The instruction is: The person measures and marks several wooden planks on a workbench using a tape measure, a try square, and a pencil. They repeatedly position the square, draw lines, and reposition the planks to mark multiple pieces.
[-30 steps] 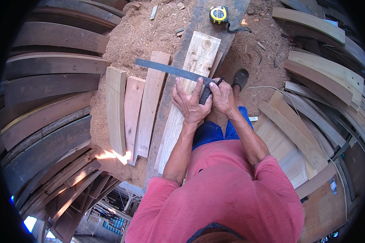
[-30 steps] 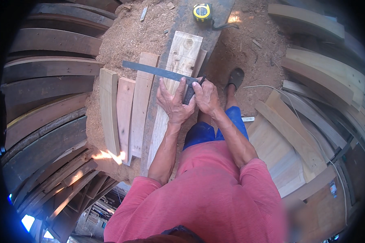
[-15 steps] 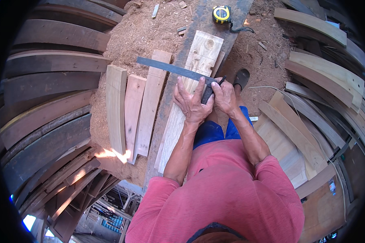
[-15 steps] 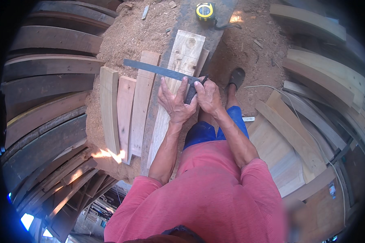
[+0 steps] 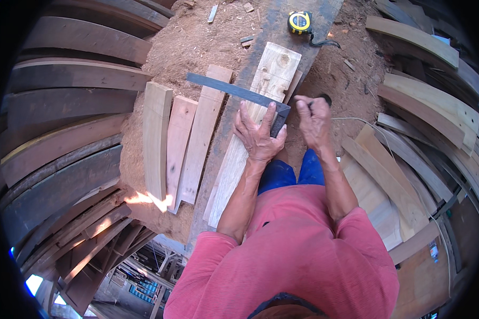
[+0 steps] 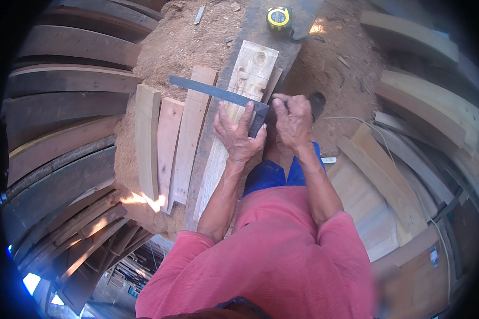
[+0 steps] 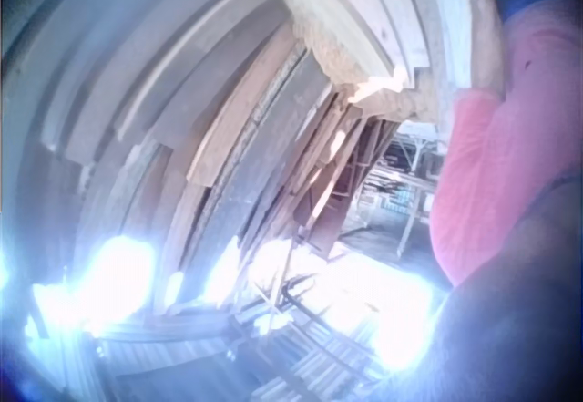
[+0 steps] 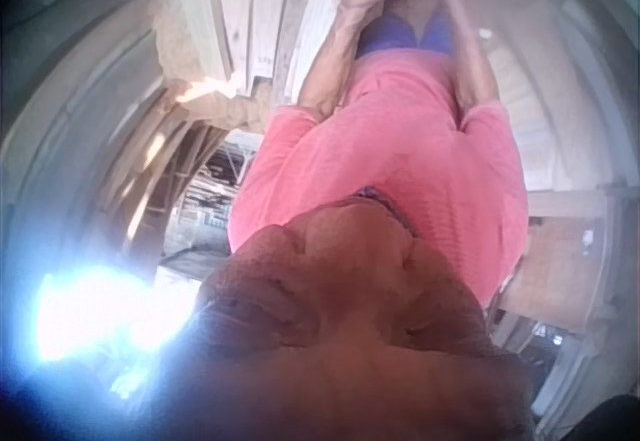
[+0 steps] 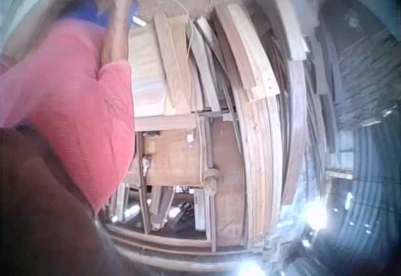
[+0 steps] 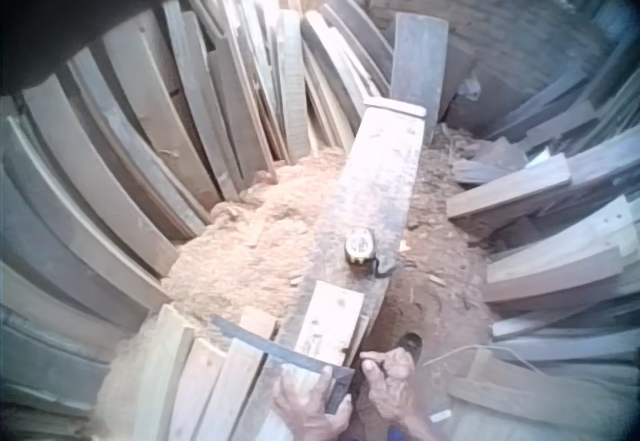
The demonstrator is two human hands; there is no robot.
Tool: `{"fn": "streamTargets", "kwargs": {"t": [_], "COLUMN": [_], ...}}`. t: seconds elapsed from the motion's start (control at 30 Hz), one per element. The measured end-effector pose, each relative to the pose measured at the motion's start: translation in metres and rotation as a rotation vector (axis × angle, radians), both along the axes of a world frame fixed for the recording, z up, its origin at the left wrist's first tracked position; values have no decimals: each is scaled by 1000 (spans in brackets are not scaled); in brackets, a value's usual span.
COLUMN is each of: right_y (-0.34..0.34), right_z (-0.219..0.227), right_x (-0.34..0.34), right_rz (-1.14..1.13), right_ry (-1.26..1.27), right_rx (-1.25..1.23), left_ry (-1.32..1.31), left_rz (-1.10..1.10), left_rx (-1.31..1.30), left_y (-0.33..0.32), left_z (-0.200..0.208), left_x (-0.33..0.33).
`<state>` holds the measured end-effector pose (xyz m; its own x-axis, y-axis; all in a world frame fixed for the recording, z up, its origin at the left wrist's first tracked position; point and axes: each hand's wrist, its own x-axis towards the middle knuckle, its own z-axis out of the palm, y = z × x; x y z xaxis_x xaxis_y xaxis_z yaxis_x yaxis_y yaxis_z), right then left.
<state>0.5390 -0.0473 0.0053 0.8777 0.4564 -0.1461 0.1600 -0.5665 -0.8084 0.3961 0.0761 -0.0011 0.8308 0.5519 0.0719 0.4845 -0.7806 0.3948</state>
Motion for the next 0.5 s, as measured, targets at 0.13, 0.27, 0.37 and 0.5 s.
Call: {"fn": "streamTargets", "kwargs": {"t": [0.13, 0.27, 0.37, 0.5], "right_y": [2, 29, 56, 63], "right_z": [35, 46, 39, 38], "right_x": [16, 29, 34, 44], "right_rz": [-100, 221, 323, 430], "right_ry": [222, 153, 154, 216], "right_rx": [332, 317, 265, 192], "left_ry": [7, -35, 19, 9], "left_rz": [2, 31, 47, 57], "left_rx": [-13, -23, -37, -60], "left_y": [-1, -2, -3, -7], "left_z": [0, -3, -3, 2], "left_x": [-1, 0, -1, -6]}}
